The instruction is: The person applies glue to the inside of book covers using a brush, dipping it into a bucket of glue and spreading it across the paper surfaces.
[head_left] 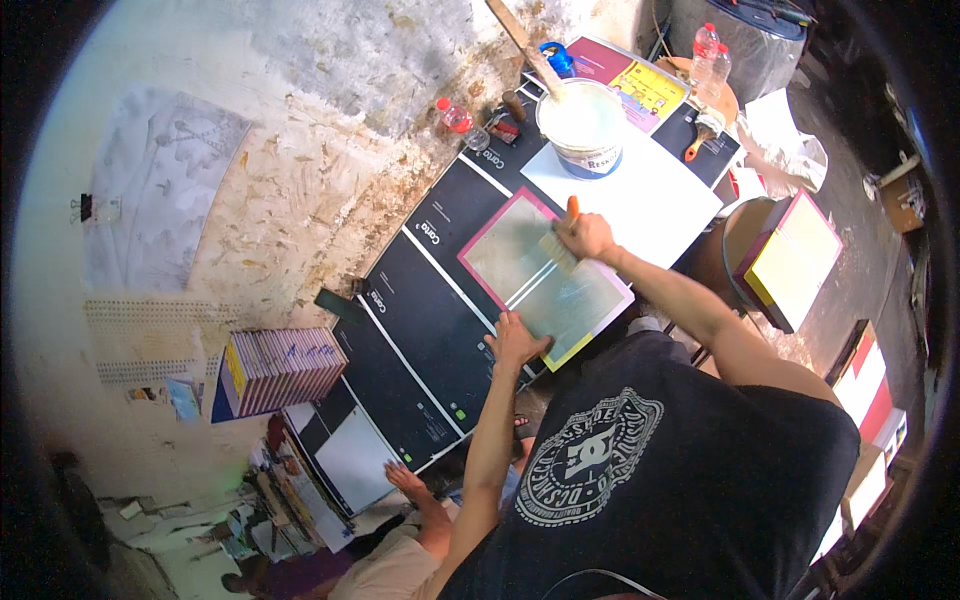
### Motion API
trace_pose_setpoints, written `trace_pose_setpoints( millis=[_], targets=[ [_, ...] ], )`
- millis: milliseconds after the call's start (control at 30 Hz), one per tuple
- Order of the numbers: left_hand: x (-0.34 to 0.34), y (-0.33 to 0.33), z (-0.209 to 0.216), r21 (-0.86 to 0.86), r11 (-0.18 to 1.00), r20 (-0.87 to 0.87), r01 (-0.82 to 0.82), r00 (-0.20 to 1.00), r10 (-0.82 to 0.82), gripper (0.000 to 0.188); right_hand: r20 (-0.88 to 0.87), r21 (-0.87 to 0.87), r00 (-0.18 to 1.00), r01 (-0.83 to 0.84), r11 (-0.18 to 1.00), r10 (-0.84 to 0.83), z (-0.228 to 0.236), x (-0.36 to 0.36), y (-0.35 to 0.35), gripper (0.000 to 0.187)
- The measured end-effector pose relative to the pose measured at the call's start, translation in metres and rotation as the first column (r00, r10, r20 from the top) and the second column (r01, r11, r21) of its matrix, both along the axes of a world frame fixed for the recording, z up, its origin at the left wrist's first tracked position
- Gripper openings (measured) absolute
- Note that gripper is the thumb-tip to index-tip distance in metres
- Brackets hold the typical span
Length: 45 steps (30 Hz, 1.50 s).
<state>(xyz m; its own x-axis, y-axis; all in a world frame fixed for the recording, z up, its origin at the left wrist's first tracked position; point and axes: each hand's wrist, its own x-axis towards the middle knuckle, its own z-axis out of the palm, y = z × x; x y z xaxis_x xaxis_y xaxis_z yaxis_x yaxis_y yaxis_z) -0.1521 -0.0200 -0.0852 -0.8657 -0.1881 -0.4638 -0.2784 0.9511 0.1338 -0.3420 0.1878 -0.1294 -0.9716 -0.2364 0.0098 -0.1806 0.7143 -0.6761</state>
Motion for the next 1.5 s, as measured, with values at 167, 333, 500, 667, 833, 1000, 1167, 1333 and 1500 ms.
trace_pose_setpoints(
  millis=[167,333,500,667,833,1000,1167,1333,1500],
  targets=[
    [0.006,-0.004,-0.011,0.015,0.999,-0.028,-0.034,0.999,0.035,0.084,-0.201,0.016,0.979,0.049,0.999,-0.045,0.055,-0.044,0.044,0.024],
    [-0.003,0.061,0.000,0.116,0.992,-0.179,-0.054,0.981,0.074,0.083,-0.221,-0.213,0.931,-0.336,0.918,0.289,0.073,-0.056,-0.007,0.035],
    [-0.014,0.101,0.002,0.067,0.984,0.032,-0.163,0.986,0.161,0.084,-0.111,0.129,0.655,-0.737,0.664,0.748,0.048,-0.086,-0.049,0.034],
    [-0.009,0.104,-0.011,0.068,0.975,-0.022,-0.210,0.977,0.212,0.087,-0.401,0.393,0.602,-0.568,0.723,0.691,0.035,-0.193,-0.083,0.028],
    [-0.009,0.111,-0.003,0.078,0.940,0.033,-0.331,0.943,0.330,0.086,-0.212,0.040,0.634,-0.755,0.655,0.744,0.089,-0.162,-0.109,0.034],
    [-0.020,0.116,0.003,0.080,0.932,0.073,-0.354,0.935,0.348,0.087,-0.052,0.246,0.340,-0.907,0.342,0.939,0.066,-0.172,-0.168,0.027],
    [-0.013,0.119,0.000,0.093,0.894,0.096,-0.438,0.898,0.430,0.084,-0.061,0.307,0.342,-0.888,0.343,0.938,0.117,-0.150,-0.212,0.023],
    [-0.022,0.121,0.004,0.114,0.885,0.076,-0.452,0.892,0.446,0.082,0.159,0.270,0.091,-0.962,0.045,0.983,0.084,-0.128,-0.230,0.041],
    [-0.020,0.121,0.001,0.118,0.880,0.051,-0.460,0.888,0.457,0.081,-0.258,0.315,0.258,-0.889,0.333,0.931,0.092,-0.150,-0.254,0.036]
  ],
)
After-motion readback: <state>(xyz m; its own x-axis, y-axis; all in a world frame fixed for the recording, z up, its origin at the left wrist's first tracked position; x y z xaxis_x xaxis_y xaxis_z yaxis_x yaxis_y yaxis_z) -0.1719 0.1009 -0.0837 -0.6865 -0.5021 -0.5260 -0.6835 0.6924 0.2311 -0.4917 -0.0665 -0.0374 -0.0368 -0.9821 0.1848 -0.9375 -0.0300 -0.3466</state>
